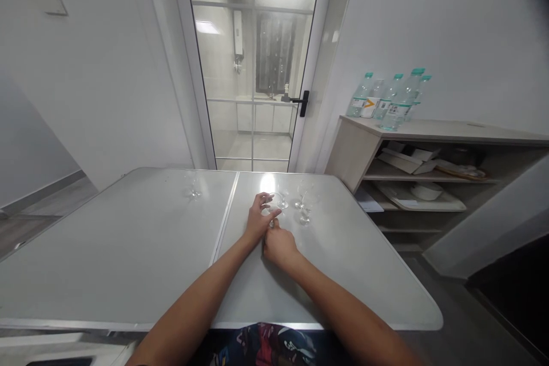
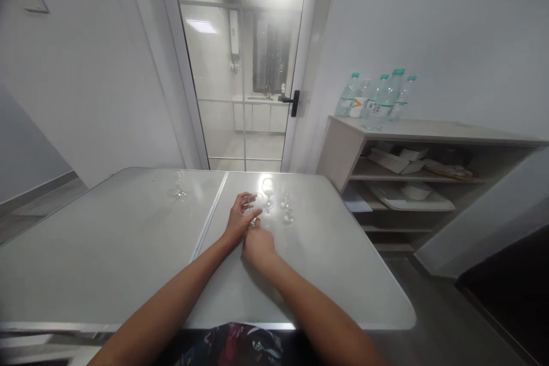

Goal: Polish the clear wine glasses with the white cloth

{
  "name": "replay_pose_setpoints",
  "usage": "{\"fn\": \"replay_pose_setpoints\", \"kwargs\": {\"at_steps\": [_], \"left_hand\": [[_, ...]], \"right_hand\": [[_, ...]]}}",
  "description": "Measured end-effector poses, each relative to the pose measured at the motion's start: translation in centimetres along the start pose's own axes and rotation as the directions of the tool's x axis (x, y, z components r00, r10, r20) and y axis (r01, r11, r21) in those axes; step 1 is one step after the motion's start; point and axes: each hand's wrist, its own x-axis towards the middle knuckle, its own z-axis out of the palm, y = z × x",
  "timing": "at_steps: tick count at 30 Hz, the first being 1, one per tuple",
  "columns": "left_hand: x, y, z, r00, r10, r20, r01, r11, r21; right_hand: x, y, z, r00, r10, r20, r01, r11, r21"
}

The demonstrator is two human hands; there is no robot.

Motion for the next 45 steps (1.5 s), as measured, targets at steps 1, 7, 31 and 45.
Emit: {"fn": "replay_pose_setpoints", "kwargs": {"at_steps": [1,7,31,45], "left_hand": [[0.0,-0.2,0.0,1.0,0.0,0.006,0.0,1.0,-0.017],[0.0,-1.0,0.3,1.0,0.001,0.012,-0.001,0.998,-0.056],[4.8,-1.9,-15.3,0.475,0.217,-0.853,0.008,0.968,0.251],[5.7,-3.8,-20.0,0.453,-0.193,-0.871,-0.073,0.965,-0.251]], "right_hand": [[-0.1,0.0,-0.1,1.0,0.0,-0.002,0.0,1.0,0.001],[-0.1,0.0,-0.2,1.0,0.012,0.012,-0.012,1.0,0.004],[0.8,2.0,0.1,0.98,0.199,0.007,-0.199,0.98,0.006],[0.1,0.9,-1.0,0.992,0.107,-0.062,-0.107,0.994,0.004]]}}
